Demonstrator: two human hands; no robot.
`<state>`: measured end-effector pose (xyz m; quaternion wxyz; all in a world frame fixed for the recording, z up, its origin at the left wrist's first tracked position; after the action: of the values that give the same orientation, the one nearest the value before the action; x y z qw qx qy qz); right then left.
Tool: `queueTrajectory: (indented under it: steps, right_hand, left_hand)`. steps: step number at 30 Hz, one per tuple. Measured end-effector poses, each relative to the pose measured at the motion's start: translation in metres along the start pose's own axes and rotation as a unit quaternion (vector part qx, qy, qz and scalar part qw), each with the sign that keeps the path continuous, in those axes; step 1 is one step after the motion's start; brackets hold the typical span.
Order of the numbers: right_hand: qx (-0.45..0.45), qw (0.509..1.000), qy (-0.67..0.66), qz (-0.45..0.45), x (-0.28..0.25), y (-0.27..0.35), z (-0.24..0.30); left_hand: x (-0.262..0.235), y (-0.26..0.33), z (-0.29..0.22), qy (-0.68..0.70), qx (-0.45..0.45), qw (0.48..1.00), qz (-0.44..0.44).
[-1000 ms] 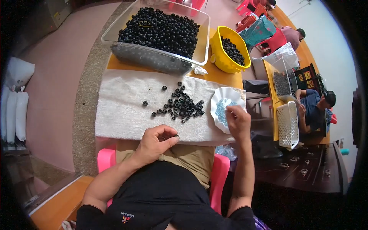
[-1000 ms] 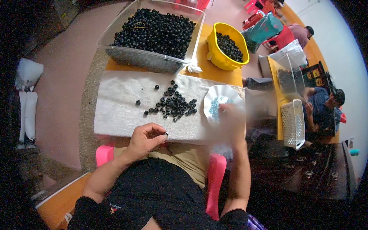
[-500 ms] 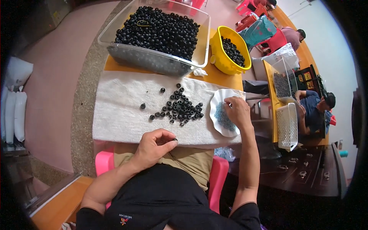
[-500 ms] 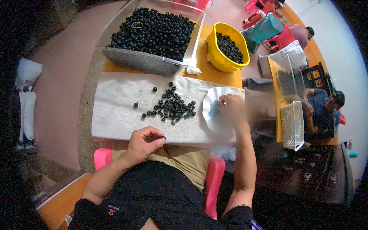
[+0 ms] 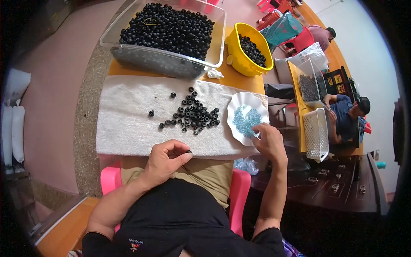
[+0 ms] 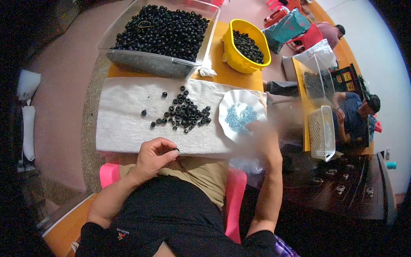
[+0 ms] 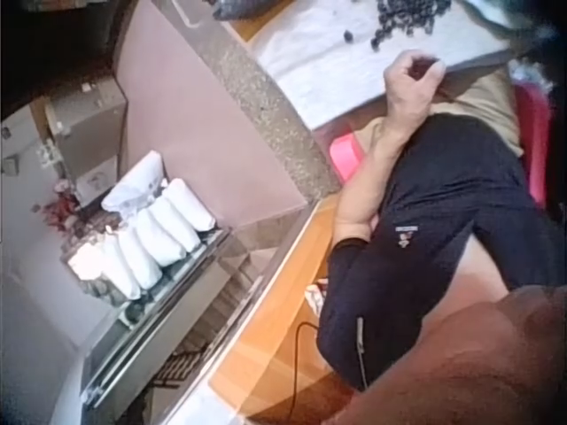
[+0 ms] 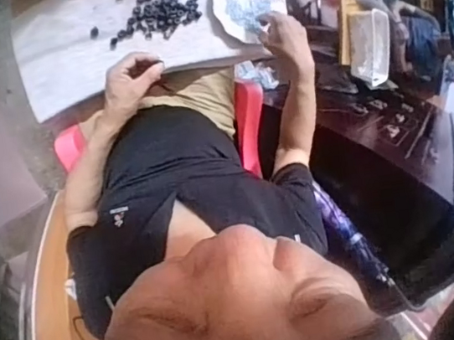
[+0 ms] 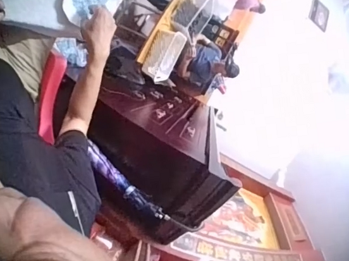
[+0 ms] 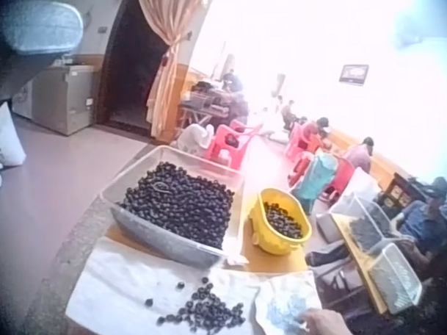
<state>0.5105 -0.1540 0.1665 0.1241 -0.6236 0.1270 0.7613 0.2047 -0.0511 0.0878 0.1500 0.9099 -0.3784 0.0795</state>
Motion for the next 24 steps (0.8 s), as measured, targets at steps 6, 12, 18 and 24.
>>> queueTrajectory:
  steps: [6,12,18,24]
  right_hand:
    - [0.004,0.999,0.048,-0.015,0.011,0.002,0.006]
    - [-0.003,0.998,-0.031,-0.051,0.011,-0.006,0.015]
    - [-0.024,0.995,-0.055,-0.078,0.015,-0.006,0.009]
    - [-0.049,0.972,-0.070,-0.219,0.010,0.018,-0.006]
  left_hand:
    - [0.003,0.001,0.000,0.006,-0.002,1.000,0.005]
    - [0.002,0.001,0.003,0.011,-0.008,1.000,0.008]
    - [0.002,0.001,0.001,0.000,0.000,1.000,0.004]
    - [0.003,0.000,-0.001,-0.011,0.006,1.000,0.001]
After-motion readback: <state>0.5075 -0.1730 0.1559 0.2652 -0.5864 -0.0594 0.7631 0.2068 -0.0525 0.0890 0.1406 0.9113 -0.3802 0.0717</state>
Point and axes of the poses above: each hand's wrist, its own y-axis away from the middle knuckle, its own x-axis out of the palm, z = x × y, the point moved 6 cm from there along -y, towards the middle knuckle, and after that the axes turned 1 degree about -z, right-handed, at the moved point
